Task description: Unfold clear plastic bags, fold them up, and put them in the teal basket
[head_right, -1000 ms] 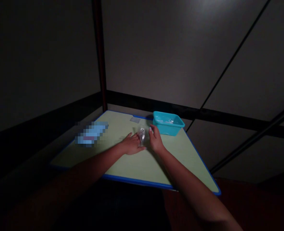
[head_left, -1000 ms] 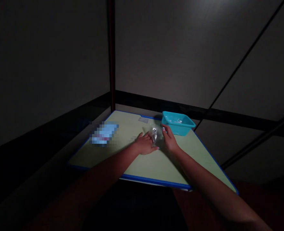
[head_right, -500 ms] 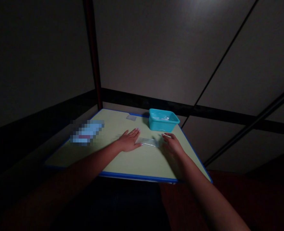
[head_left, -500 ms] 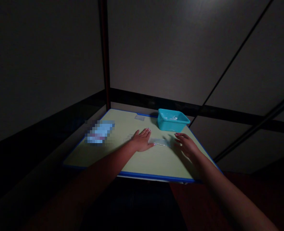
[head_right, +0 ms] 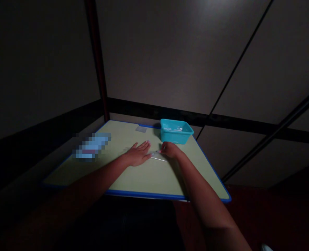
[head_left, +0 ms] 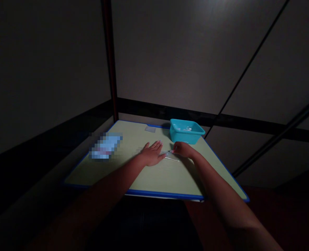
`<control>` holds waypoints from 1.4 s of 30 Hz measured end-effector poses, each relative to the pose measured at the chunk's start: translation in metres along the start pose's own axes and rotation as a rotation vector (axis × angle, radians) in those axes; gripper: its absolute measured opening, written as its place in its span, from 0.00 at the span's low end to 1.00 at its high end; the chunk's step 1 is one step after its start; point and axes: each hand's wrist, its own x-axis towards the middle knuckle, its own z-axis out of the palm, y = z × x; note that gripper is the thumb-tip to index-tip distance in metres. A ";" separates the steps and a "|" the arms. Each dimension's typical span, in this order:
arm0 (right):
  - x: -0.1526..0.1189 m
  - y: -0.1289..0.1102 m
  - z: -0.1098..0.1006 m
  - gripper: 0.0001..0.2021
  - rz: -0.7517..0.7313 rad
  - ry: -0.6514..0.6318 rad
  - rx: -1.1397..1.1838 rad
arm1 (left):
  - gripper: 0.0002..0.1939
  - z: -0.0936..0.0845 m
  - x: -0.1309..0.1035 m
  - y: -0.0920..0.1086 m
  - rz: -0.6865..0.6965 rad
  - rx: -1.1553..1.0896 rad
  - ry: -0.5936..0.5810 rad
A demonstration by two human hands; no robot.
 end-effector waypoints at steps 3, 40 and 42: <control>-0.003 0.006 0.001 0.10 -0.019 -0.027 0.001 | 0.32 -0.002 0.000 0.000 0.005 0.007 -0.034; -0.020 0.012 -0.016 0.11 0.002 -0.154 -0.081 | 0.17 -0.034 -0.013 -0.043 -0.244 0.010 0.243; -0.021 0.012 -0.016 0.12 -0.003 -0.145 -0.078 | 0.17 -0.033 -0.013 -0.047 -0.249 -0.124 0.184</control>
